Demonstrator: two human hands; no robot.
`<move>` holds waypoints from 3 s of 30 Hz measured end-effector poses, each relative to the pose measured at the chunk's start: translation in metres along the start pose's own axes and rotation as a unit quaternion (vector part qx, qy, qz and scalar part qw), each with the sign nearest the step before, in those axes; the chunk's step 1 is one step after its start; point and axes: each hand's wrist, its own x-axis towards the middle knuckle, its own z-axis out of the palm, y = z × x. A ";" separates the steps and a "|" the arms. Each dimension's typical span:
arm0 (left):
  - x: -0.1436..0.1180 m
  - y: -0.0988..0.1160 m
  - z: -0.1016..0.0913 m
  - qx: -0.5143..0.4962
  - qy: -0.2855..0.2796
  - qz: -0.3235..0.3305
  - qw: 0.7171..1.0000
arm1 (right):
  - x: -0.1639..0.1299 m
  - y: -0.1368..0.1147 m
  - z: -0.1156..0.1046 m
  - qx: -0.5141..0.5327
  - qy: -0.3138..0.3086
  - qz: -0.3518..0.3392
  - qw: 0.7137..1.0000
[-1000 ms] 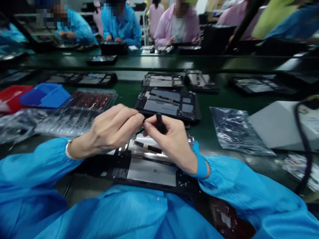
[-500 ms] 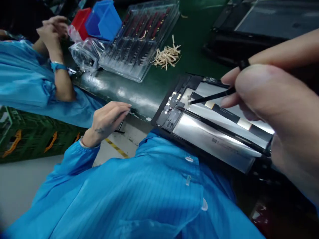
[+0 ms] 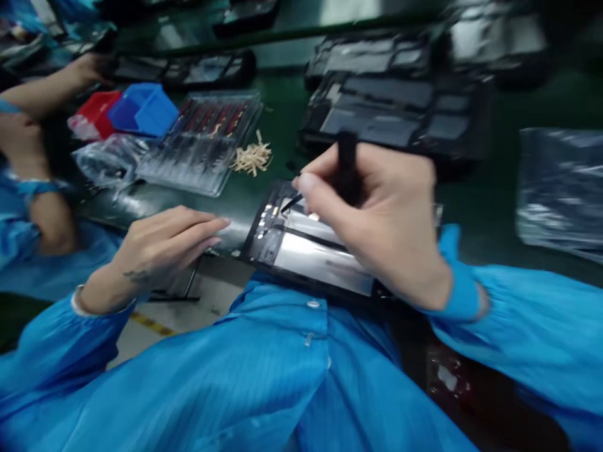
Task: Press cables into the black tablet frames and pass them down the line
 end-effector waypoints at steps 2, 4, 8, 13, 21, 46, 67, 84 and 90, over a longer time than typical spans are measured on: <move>0.042 0.001 -0.003 0.042 0.086 0.046 0.994 | 0.005 -0.004 0.004 0.008 0.031 -0.018 0.999; 0.080 0.007 -0.003 0.093 0.147 0.085 0.981 | 0.008 -0.003 0.004 0.030 0.047 -0.014 0.998; 0.124 0.015 0.003 0.158 0.202 0.104 0.961 | 0.010 0.003 0.001 0.049 0.048 -0.011 0.998; 0.128 0.007 0.012 -0.093 0.181 0.016 0.979 | 0.014 0.012 0.000 0.083 0.041 -0.017 0.996; 0.128 0.008 0.022 -0.598 0.127 -0.150 0.777 | 0.022 0.028 0.005 0.090 -0.017 -0.003 0.996; 0.140 -0.036 0.073 -0.357 -0.060 0.017 0.932 | 0.003 0.066 -0.085 -0.222 -0.222 0.143 0.939; 0.147 -0.022 0.105 -0.336 -0.092 0.172 0.921 | 0.011 0.062 -0.082 -0.312 -0.245 0.185 0.899; 0.159 -0.014 0.096 -0.140 -0.039 0.264 0.954 | 0.011 0.064 -0.082 -0.327 -0.245 0.172 0.896; 0.161 -0.012 0.091 -0.072 0.033 0.314 0.946 | 0.013 0.061 -0.082 -0.327 -0.250 0.186 0.892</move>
